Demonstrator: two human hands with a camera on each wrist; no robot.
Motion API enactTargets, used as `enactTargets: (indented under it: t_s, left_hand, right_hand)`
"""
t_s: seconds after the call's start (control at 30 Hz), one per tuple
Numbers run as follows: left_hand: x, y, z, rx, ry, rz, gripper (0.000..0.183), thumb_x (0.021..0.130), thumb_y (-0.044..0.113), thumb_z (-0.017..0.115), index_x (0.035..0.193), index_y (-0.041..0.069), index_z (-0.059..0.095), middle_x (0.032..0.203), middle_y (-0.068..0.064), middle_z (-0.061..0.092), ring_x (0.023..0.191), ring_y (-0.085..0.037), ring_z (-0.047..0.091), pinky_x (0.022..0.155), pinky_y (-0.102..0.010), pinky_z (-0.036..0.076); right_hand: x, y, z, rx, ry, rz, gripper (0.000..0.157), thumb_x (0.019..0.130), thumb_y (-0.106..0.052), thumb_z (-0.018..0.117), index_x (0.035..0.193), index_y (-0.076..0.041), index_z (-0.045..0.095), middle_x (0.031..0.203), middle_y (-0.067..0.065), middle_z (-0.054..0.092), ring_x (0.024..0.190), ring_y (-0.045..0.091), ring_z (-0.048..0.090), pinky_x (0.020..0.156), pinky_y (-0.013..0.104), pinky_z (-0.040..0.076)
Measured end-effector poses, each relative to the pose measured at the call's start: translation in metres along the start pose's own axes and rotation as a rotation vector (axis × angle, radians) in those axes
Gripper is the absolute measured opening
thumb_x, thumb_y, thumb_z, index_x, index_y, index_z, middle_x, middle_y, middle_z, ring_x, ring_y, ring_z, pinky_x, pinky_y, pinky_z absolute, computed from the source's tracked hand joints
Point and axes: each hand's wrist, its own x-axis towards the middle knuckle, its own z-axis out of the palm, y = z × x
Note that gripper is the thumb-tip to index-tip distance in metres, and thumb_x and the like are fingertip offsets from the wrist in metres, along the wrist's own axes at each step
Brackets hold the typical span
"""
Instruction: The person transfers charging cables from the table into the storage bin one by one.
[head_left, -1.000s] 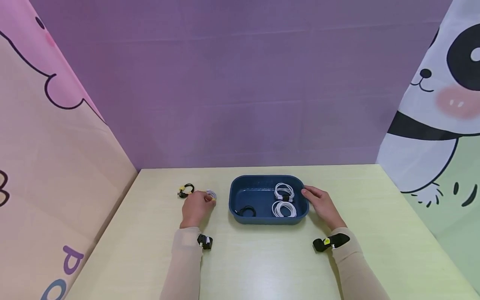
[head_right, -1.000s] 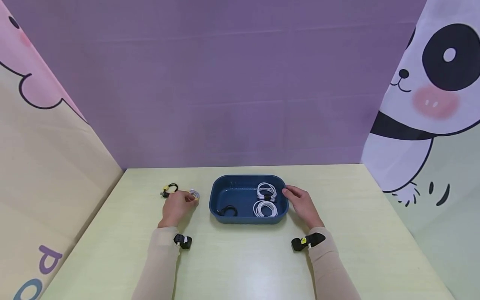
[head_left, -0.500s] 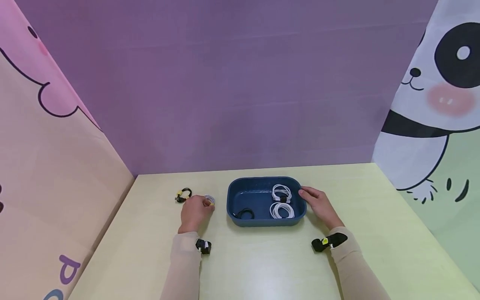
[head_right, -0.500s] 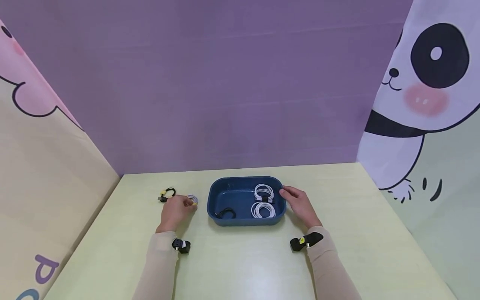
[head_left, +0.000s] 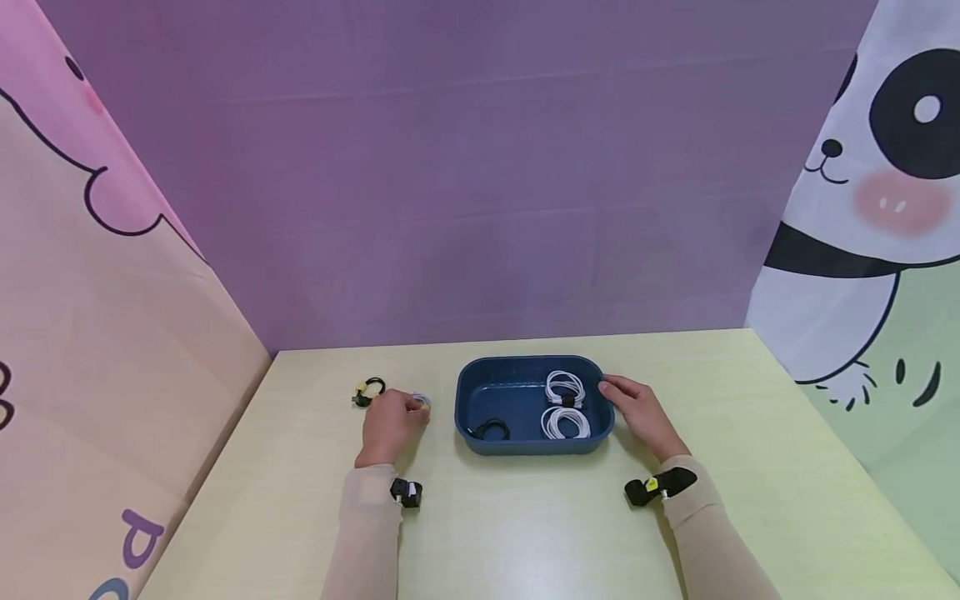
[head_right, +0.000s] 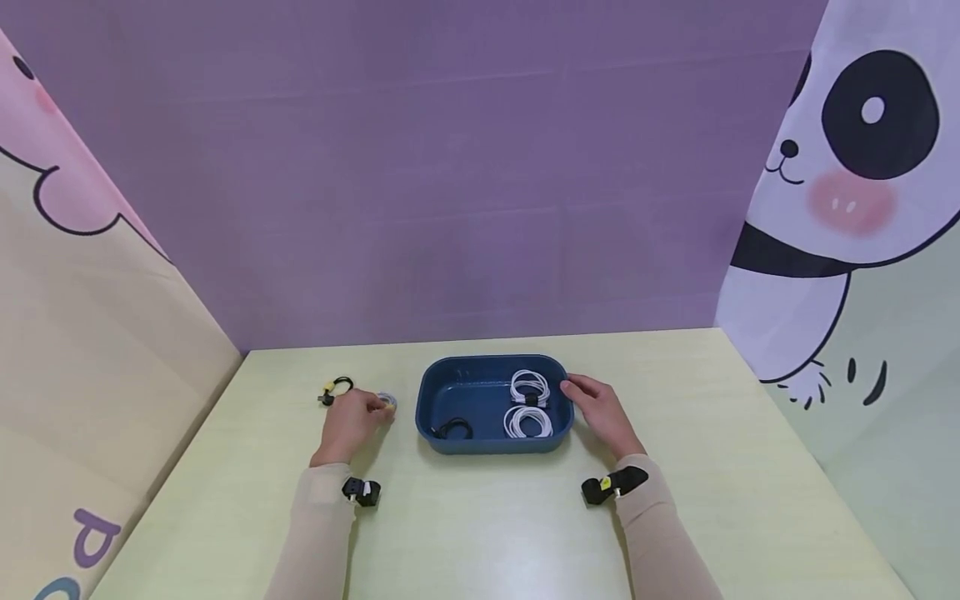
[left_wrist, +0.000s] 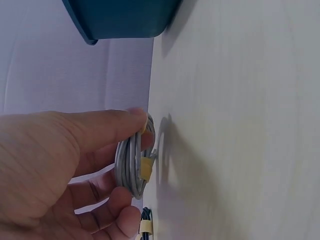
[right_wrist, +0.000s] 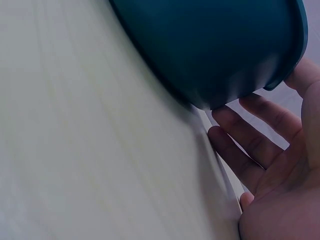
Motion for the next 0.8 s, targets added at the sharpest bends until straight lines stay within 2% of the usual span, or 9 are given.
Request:
enactTargets:
  t_s: [0.4, 0.8]
  left_hand:
    - [0.0001, 0.0025, -0.0032, -0.011, 0.063, 0.027, 0.015, 0.09, 0.016, 0.077, 0.097, 0.003, 0.082, 0.105, -0.018, 0.076, 0.105, -0.039, 0.068, 0.092, -0.053, 0.053]
    - [-0.0015, 0.0052, -0.003, 0.024, 0.111, 0.083, 0.017, 0.088, 0.017, 0.079, 0.098, 0.003, 0.081, 0.099, -0.017, 0.069, 0.097, -0.037, 0.062, 0.086, -0.05, 0.051]
  right_hand:
    - [0.003, 0.0036, -0.0012, -0.005, 0.003, 0.002, 0.06, 0.104, -0.046, 0.055, 0.146, -0.002, 0.054, 0.153, 0.021, 0.052, 0.148, 0.04, 0.041, 0.122, 0.057, 0.029]
    - [0.0031, 0.0037, -0.0003, 0.0, -0.002, 0.009, 0.062, 0.104, -0.048, 0.055, 0.147, -0.003, 0.054, 0.153, 0.021, 0.051, 0.148, 0.04, 0.041, 0.122, 0.058, 0.029]
